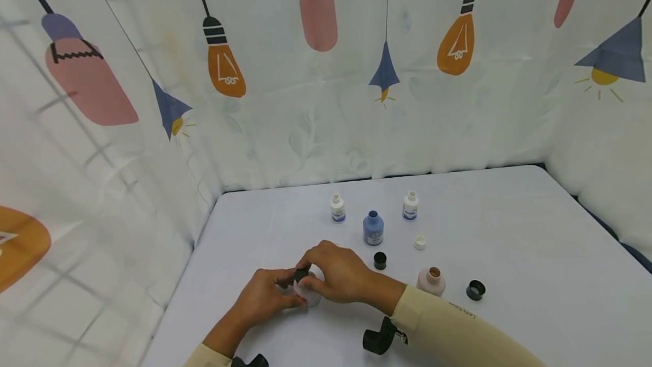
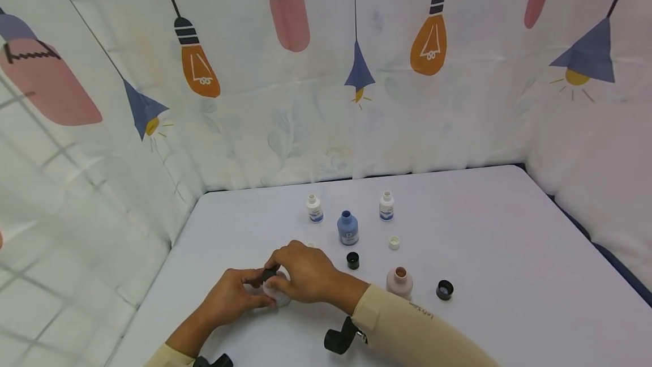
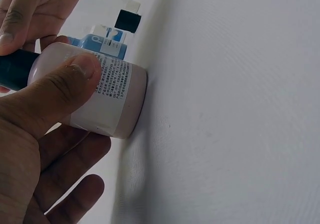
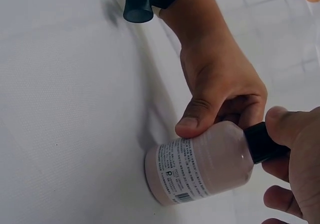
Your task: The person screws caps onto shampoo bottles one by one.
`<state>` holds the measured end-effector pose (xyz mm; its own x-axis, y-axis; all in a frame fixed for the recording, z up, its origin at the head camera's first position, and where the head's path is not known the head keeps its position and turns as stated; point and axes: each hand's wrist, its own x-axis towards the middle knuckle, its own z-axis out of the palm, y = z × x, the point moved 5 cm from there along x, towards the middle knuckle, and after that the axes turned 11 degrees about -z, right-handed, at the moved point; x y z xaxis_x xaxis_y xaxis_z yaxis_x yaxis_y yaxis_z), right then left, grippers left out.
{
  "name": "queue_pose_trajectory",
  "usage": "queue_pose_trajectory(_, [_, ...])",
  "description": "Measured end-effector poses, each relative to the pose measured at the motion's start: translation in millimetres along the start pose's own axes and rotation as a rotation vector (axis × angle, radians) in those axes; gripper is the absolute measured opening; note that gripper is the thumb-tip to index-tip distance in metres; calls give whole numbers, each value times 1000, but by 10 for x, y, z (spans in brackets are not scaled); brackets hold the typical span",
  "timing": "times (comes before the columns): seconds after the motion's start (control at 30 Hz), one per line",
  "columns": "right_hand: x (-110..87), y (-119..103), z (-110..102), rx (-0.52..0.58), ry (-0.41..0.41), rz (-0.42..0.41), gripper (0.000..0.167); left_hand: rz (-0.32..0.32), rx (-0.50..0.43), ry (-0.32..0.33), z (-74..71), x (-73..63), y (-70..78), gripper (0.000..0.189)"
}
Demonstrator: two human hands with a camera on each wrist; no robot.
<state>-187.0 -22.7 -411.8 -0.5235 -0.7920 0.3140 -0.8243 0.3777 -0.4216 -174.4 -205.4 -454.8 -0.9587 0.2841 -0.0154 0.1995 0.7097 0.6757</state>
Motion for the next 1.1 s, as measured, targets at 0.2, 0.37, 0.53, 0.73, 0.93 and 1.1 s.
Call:
queue_pose_trajectory(0.2, [-15, -2, 6, 23, 1, 37, 30, -11, 2, 20, -13, -8, 29, 54])
queue_pose_trajectory(0.37, [-25, -18, -9, 4, -10, 48, 36, -4, 17, 23, 2, -5, 51, 54])
queue_pose_trajectory(0.53, [-42, -58, -64, -74, -25, 27, 46, 14, 38, 34, 4, 16, 73, 57])
queue_pose_trajectory(0.73, [-108, -90, -178, -145, -63, 33, 54, -14, 10, 75, -40, 45, 68, 55])
queue_pose_trajectory(0.93, [-195, -87, -360, -184, -96, 45, 54, -64, -1, 128, -116, 86, 52, 55])
queue_pose_trajectory(1.1, [-300, -46, -499, -195, -106, 86, 53, -100, 0, 167, -193, 122, 42, 54])
